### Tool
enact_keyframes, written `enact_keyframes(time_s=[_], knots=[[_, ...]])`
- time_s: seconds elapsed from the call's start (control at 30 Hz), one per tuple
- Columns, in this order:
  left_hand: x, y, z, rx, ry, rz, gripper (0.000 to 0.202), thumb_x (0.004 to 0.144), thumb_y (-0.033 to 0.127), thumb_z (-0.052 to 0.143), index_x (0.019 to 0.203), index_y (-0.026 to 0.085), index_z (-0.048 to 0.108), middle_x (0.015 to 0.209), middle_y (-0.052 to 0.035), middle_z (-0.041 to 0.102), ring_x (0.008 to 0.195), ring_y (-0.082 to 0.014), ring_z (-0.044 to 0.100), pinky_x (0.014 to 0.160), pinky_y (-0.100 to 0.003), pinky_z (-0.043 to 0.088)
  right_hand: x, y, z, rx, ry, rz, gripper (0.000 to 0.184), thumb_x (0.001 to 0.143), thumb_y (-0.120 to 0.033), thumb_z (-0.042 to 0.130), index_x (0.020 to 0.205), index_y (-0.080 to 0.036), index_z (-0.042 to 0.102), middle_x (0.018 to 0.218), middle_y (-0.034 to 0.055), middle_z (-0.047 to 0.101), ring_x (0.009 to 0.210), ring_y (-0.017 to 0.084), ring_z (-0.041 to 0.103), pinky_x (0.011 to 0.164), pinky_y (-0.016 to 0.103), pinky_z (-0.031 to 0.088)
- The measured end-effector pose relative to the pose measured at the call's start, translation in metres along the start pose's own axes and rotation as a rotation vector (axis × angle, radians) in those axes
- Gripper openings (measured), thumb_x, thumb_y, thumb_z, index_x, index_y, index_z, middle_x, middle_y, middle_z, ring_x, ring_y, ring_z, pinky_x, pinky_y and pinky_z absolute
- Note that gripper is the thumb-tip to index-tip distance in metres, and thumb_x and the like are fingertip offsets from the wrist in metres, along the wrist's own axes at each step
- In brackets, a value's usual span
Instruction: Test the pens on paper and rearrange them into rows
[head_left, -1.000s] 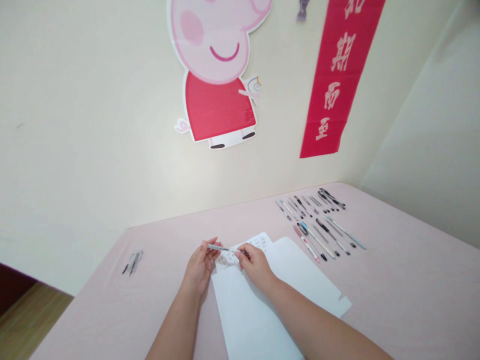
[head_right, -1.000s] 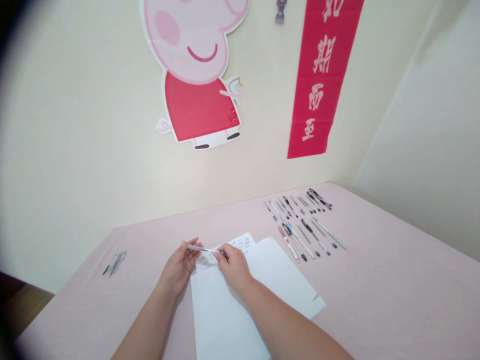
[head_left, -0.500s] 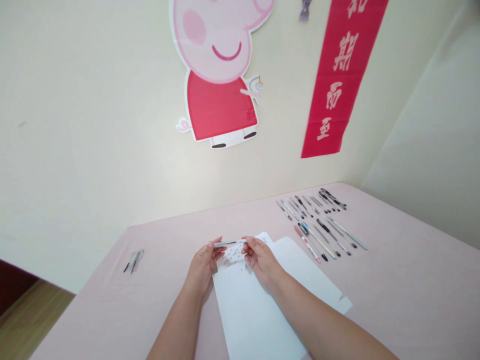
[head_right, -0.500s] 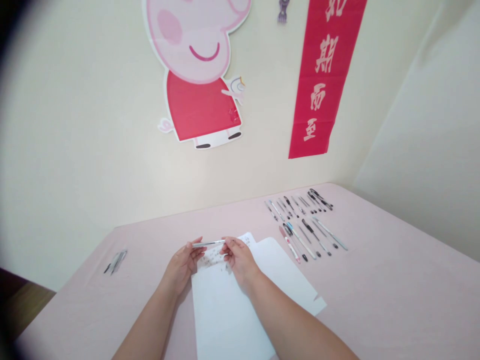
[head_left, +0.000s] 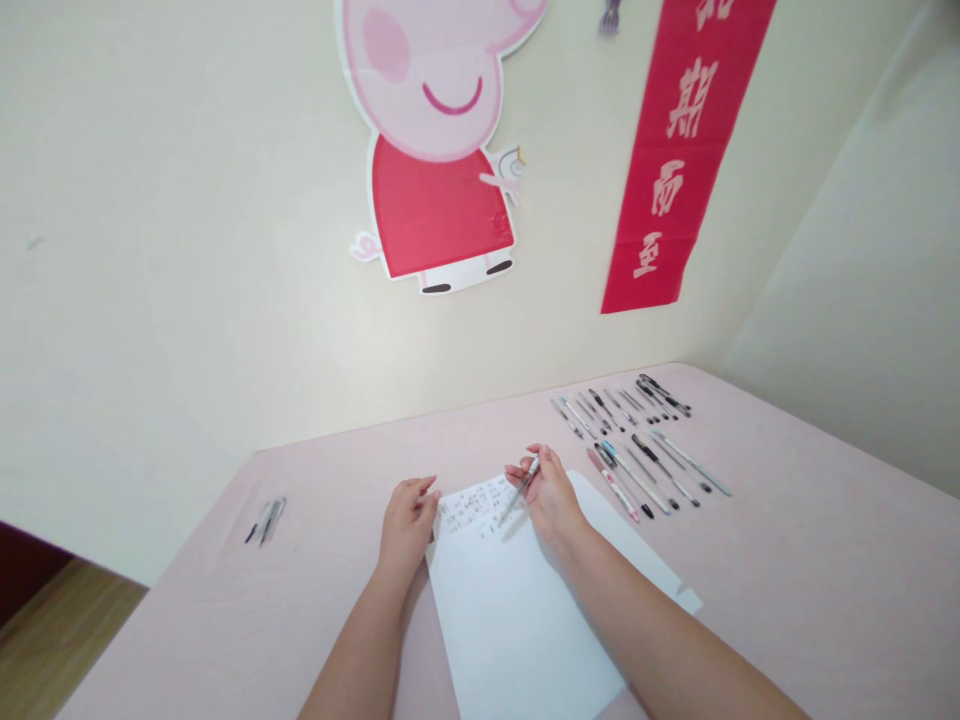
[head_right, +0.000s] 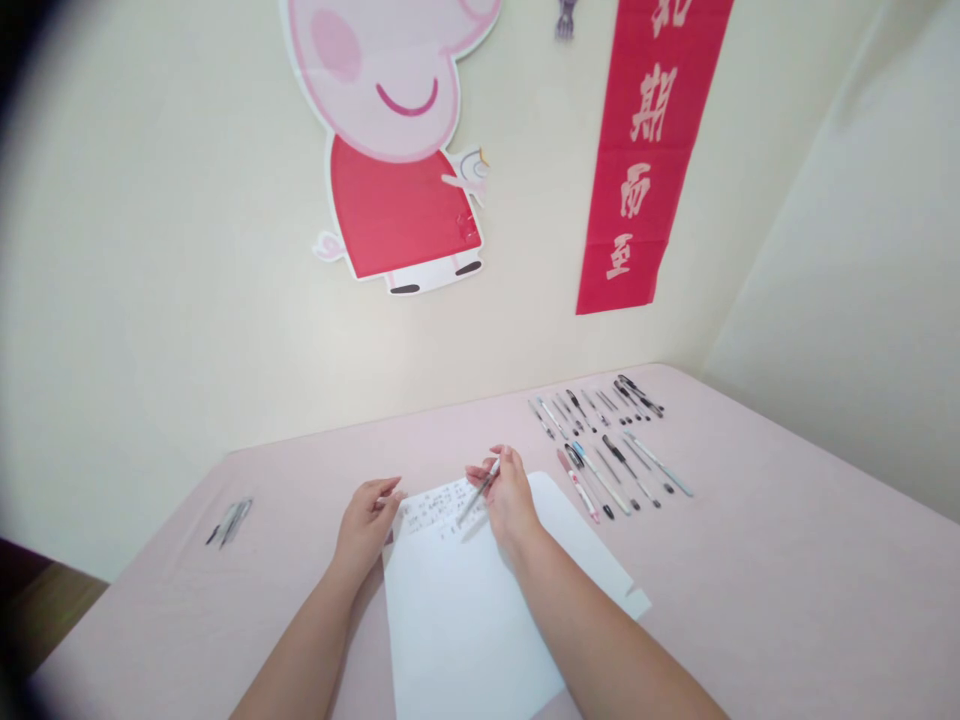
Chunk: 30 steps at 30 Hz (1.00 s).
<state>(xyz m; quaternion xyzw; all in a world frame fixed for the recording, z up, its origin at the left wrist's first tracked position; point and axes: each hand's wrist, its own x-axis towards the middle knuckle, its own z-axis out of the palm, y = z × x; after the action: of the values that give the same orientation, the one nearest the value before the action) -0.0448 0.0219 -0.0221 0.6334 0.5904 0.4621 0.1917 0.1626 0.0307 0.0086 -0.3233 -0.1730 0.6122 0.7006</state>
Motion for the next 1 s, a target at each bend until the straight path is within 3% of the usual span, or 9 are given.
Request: enact_keyframes(time_s=[0.1, 0.23, 0.33, 0.53, 1.0], knots=[[-0.002, -0.002, -0.001, 0.142, -0.023, -0.003, 0.037, 0.076, 0.04, 0.05, 0.105, 0.018, 0.061, 0.091, -0.0058, 0.058, 0.073, -0.0166, 0.056, 0.073, -0.035, 0.048, 0.008, -0.01, -0.005, -0.011, 0.02, -0.001, 0.025, 0.076, -0.046, 0.056, 0.083, -0.022, 0.051, 0.047, -0.0095, 0.044, 0.034, 0.005, 0.037, 0.034, 0.016, 0.028], [-0.005, 0.005, -0.003, 0.253, -0.13, -0.079, 0.042, 0.077, 0.038, 0.049, 0.112, 0.018, 0.057, 0.081, -0.0035, 0.06, 0.069, -0.0166, 0.055, 0.072, -0.033, 0.045, 0.018, -0.023, -0.012, 0.03, 0.018, 0.113, 0.029, 0.08, -0.047, 0.048, 0.076, -0.019, 0.053, 0.04, -0.01, 0.035, 0.029, 0.004, 0.023, 0.03, 0.016, 0.016], [-0.006, 0.011, -0.004, 0.217, -0.155, -0.117, 0.039, 0.076, 0.034, 0.05, 0.111, 0.021, 0.059, 0.076, -0.0022, 0.061, 0.073, -0.0177, 0.056, 0.072, -0.031, 0.042, 0.023, -0.029, -0.017, 0.083, 0.044, 0.174, 0.028, 0.082, -0.04, 0.042, 0.07, -0.017, 0.053, 0.038, -0.0093, 0.032, 0.028, 0.004, 0.02, 0.029, 0.016, 0.014], [-0.006, 0.013, -0.004, 0.145, -0.087, -0.104, 0.034, 0.074, 0.027, 0.052, 0.106, 0.023, 0.062, 0.076, -0.0035, 0.063, 0.078, -0.0205, 0.058, 0.075, -0.032, 0.041, 0.027, -0.033, -0.024, 0.132, 0.025, 0.199, 0.025, 0.078, -0.036, 0.041, 0.066, -0.017, 0.054, 0.039, -0.0082, 0.031, 0.029, 0.005, 0.021, 0.029, 0.017, 0.014], [-0.003, 0.01, -0.003, 0.29, -0.08, -0.111, 0.033, 0.079, 0.028, 0.046, 0.107, 0.017, 0.06, 0.08, -0.0066, 0.063, 0.08, -0.0204, 0.058, 0.074, -0.032, 0.042, 0.03, -0.033, -0.028, 0.199, 0.045, 0.232, 0.022, 0.074, -0.028, 0.039, 0.061, -0.016, 0.053, 0.039, -0.0073, 0.031, 0.029, 0.005, 0.02, 0.029, 0.017, 0.014]])
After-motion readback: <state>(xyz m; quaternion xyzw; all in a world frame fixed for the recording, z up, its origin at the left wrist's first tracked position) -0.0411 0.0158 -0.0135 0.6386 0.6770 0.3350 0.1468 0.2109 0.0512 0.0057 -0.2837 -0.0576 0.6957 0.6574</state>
